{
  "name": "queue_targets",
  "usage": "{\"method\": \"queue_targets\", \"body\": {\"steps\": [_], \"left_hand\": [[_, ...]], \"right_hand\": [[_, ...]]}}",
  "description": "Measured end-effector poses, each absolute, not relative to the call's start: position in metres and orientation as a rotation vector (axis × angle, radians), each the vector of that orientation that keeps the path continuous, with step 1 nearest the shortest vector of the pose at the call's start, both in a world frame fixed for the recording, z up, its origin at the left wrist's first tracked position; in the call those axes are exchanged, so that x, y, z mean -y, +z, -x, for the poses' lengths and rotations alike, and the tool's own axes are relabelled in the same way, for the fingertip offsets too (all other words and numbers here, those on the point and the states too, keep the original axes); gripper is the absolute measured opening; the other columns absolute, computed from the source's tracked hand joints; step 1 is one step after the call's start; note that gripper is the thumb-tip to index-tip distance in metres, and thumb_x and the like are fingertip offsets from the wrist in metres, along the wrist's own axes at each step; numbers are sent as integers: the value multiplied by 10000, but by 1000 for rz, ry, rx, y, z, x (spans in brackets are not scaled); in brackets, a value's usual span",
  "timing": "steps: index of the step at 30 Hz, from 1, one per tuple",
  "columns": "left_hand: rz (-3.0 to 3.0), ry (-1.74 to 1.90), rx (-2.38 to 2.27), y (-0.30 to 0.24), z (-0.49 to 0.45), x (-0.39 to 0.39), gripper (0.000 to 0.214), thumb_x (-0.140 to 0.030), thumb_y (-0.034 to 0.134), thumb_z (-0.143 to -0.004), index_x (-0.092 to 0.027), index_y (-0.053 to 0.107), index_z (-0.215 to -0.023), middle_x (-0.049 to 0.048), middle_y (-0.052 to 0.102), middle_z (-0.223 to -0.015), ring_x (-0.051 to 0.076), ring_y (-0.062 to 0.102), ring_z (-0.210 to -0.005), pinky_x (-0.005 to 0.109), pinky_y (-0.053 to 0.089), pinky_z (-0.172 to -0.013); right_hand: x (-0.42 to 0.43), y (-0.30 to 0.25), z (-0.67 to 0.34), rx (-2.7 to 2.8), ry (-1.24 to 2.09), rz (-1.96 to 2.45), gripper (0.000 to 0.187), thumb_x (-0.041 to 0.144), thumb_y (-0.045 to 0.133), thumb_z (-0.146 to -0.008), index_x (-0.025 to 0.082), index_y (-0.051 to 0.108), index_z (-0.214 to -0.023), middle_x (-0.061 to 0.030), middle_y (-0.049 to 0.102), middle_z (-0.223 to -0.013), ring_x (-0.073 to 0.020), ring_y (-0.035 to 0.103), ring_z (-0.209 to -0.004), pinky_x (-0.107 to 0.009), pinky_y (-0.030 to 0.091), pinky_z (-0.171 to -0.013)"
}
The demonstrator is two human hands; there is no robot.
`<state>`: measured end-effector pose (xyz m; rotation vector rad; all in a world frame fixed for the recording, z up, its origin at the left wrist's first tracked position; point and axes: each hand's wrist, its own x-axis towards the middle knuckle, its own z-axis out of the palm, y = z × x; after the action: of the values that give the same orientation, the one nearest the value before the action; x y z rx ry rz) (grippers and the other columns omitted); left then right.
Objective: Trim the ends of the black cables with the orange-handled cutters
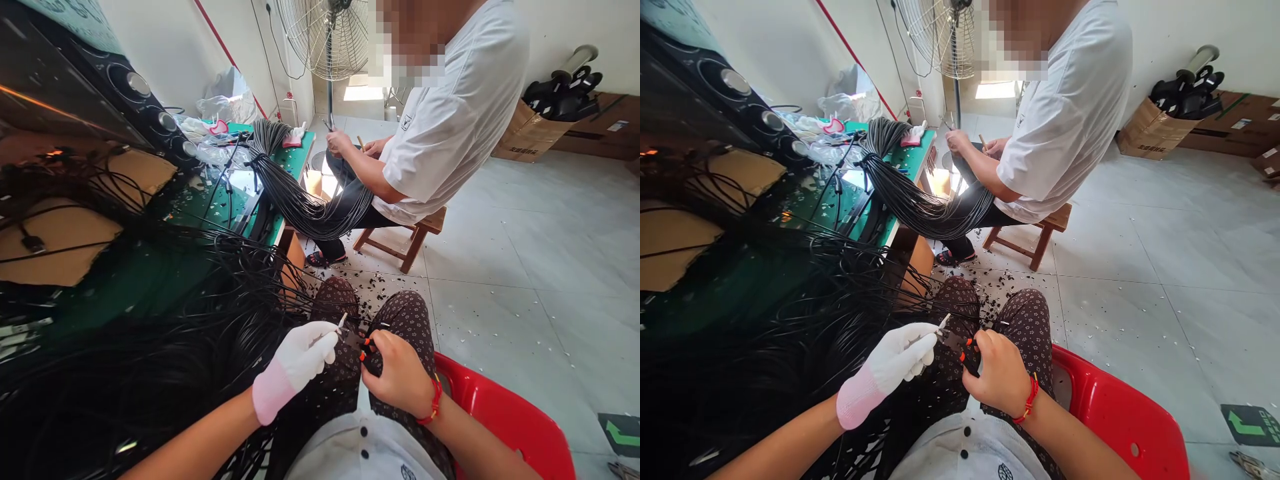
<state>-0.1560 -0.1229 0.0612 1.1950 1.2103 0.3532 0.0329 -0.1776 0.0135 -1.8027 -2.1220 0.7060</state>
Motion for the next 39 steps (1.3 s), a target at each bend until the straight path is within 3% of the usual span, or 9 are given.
{"method": "queue_targets", "body": {"steps": [9, 18, 26, 31, 35, 39], "left_hand": [[-1188, 356, -1158, 58, 158, 124, 297, -419, 479, -842, -141, 583, -827, -9, 561, -626, 69, 439, -466, 170, 313, -399], [-1243, 374, -1133, 56, 159, 125, 295, -404, 455, -866, -142, 565, -785, -5, 560, -637, 74, 446, -492, 175, 332, -424], [-1167, 389, -1132, 51, 159, 126, 303, -431, 472, -855, -149, 581, -869, -15, 556, -631, 70, 448, -476, 175, 330, -413], [-1133, 390, -1149, 50, 159, 125, 318, -442, 482, -840, -141, 570, -894, -26, 540, -605, 64, 425, -438, 172, 309, -385], [-1127, 389, -1136, 48, 160, 124, 314, -436, 478, -848, -140, 568, -902, -23, 543, -614, 59, 426, -437, 165, 305, -384], [-1134, 404, -1129, 49, 160, 124, 329, -439, 481, -847, -136, 581, -928, -18, 550, -616, 62, 428, -438, 170, 315, -387]], "right_hand": [[177, 15, -34, 2148, 761, 1796, 114, 289, 499, -732, 199, 430, -734, -14, 536, -721, -154, 472, -653, -262, 327, -614], [177, 15, -35, 2002, 1084, 1687, 110, 220, 498, -741, 194, 412, -678, 39, 490, -638, -97, 412, -571, -222, 283, -561], [178, 8, -35, 1489, 1806, 1324, 109, 221, 537, -693, 177, 440, -669, 59, 373, -630, -73, 318, -577, -186, 275, -514], [181, 2, -41, 840, 2160, 1029, 325, 424, 602, -670, 215, 354, -669, 102, 270, -503, -52, 203, -436, -191, 197, -417], [176, 6, -55, 786, 2027, 1084, 349, 471, 594, -672, 219, 352, -691, 103, 235, -522, -60, 182, -454, -197, 196, -429], [172, 11, -57, 1377, 1492, 1553, 206, 360, 556, -689, 200, 429, -711, 39, 424, -629, -103, 372, -564, -239, 320, -547]]}}
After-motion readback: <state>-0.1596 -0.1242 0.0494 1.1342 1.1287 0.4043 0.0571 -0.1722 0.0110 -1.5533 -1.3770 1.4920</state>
